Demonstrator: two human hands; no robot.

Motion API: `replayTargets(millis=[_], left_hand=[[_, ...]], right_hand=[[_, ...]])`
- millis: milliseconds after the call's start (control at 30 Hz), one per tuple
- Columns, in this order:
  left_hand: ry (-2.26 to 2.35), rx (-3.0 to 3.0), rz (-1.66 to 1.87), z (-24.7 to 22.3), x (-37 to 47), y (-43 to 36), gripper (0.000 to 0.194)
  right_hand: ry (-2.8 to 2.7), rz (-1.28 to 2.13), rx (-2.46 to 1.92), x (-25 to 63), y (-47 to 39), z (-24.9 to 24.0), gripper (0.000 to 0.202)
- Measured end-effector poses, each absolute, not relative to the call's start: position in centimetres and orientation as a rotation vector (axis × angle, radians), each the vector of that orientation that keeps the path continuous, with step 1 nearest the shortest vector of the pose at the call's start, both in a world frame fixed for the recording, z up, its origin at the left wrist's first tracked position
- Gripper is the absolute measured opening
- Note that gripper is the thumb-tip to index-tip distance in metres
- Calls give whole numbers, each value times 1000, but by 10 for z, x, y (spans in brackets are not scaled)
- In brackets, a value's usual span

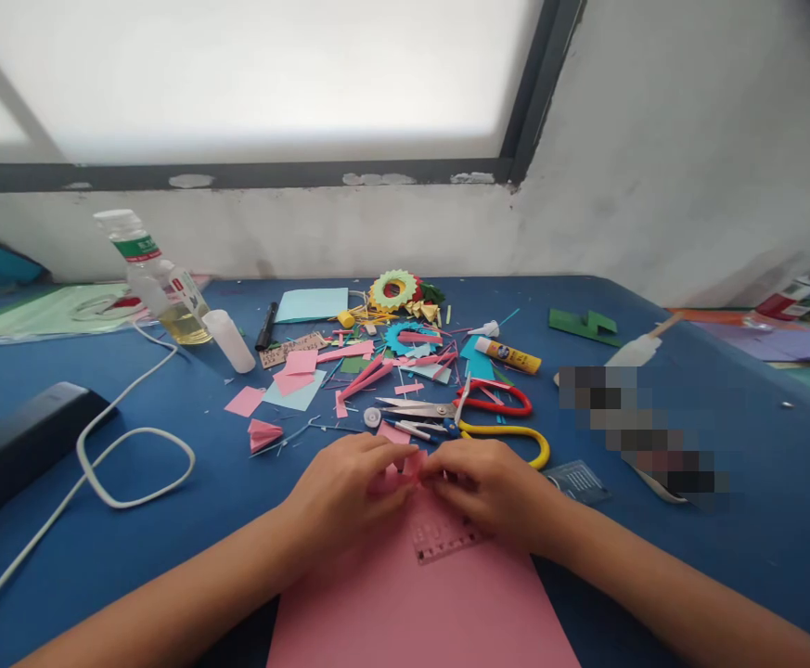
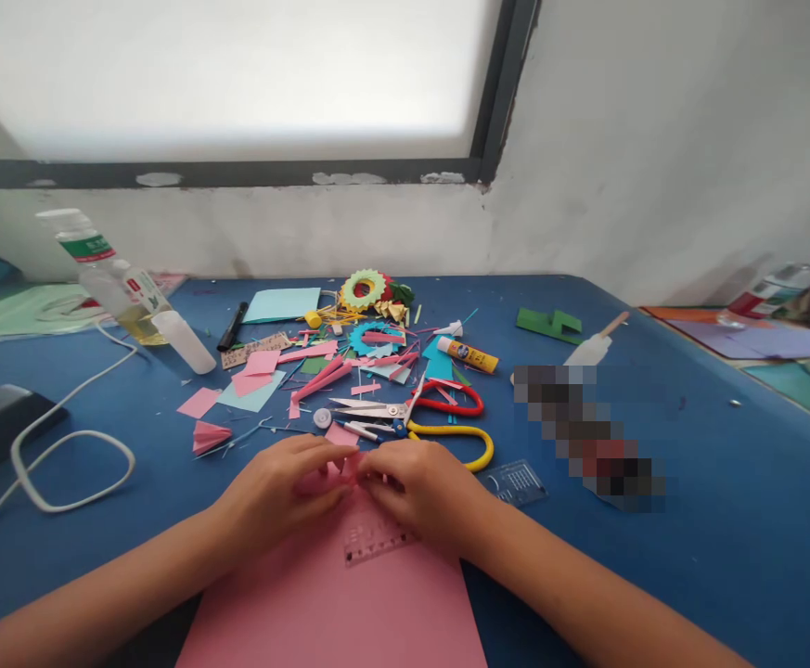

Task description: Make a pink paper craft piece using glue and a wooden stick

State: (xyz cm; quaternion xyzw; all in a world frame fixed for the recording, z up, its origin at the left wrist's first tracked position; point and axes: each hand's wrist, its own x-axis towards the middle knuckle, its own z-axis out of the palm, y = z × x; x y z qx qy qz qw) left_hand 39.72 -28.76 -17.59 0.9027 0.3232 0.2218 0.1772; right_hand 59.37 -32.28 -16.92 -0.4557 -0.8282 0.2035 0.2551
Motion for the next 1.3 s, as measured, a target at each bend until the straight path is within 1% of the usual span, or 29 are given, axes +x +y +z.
replayTargets(millis=[300, 367, 467, 567, 733, 933, 1100, 1233, 1300], left_hand=[[894, 2312, 542, -165, 397, -286, 18], [903, 2250, 542, -164, 397, -286, 18], [905, 2186, 534, -164, 397, -286, 19], [927, 2152, 531, -164, 396, -286, 20], [958, 2124, 558, -165, 397, -285, 9], [947, 2134, 575, -166, 398, -285, 11], [956, 2176, 596, -169, 398, -284, 14], [976, 2266, 598, -172, 398, -285, 5], [988, 2340, 588, -173, 397, -286, 12]], right_hand=[[-2234, 564, -1151, 598, -325, -165, 13], [-2182, 633, -1180, 598, -325, -164, 9], [-2076, 798, -1236, 596, -325, -162, 11], [-2032, 867, -1264, 594, -324, -161, 8], [-1992, 913, -1273, 591, -323, -161, 21], [-1962, 1011, -1283, 589, -322, -166, 27], [-1978, 912, -1256, 587, -321, -169, 33], [-1976, 896, -1253, 586, -321, -172, 36], [-2017, 851, -1237, 585, -320, -174, 34]])
